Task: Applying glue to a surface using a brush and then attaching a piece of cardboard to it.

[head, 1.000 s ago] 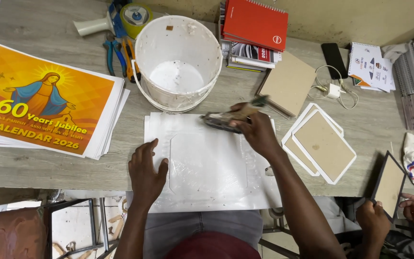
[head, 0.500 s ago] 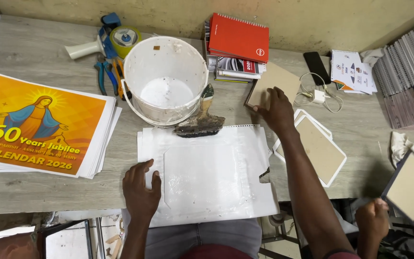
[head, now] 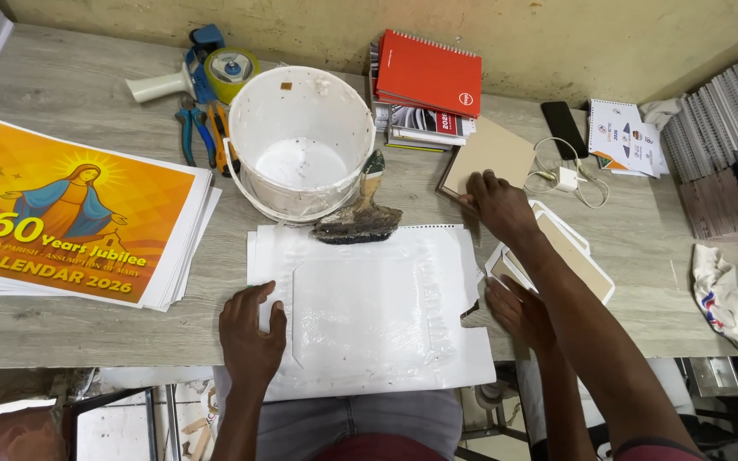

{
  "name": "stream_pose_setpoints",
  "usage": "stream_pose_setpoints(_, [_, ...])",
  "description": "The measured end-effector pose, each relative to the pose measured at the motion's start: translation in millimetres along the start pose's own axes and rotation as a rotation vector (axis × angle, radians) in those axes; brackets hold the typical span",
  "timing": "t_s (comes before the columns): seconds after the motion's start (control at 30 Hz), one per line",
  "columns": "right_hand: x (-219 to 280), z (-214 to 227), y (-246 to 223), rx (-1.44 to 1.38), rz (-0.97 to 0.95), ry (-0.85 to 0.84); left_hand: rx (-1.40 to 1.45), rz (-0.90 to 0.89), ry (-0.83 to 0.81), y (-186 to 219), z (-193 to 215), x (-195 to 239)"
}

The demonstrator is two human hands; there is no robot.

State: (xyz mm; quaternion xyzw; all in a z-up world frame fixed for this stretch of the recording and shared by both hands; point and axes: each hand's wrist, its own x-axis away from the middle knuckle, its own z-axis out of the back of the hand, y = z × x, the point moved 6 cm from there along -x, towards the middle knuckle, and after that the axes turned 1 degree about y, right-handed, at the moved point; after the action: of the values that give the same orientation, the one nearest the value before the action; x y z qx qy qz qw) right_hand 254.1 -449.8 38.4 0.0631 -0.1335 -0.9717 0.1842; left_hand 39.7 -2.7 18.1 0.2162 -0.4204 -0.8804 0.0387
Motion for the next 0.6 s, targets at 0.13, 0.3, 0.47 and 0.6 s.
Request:
stream_pose_setpoints(0.13, [8, 31, -12, 0.139, 0.107, 0.256, 0.013, -0.009, 0.006, 2, 3, 0])
stream_pose_setpoints(0.3, [30, 112, 16, 0.119, -0.24, 0.568, 0.03, 0.003, -0.007, -2, 3, -1])
stream_pose_setpoints(0.47, [114, 183, 40, -0.249, -0.712, 1.215, 0.014, 0.023, -0.049, -3, 0, -1])
stream_pose_setpoints(0.6, [146, 178, -40, -0.806, -0.77, 0.985, -0.033, 0.015, -0.117, 5, 6, -6])
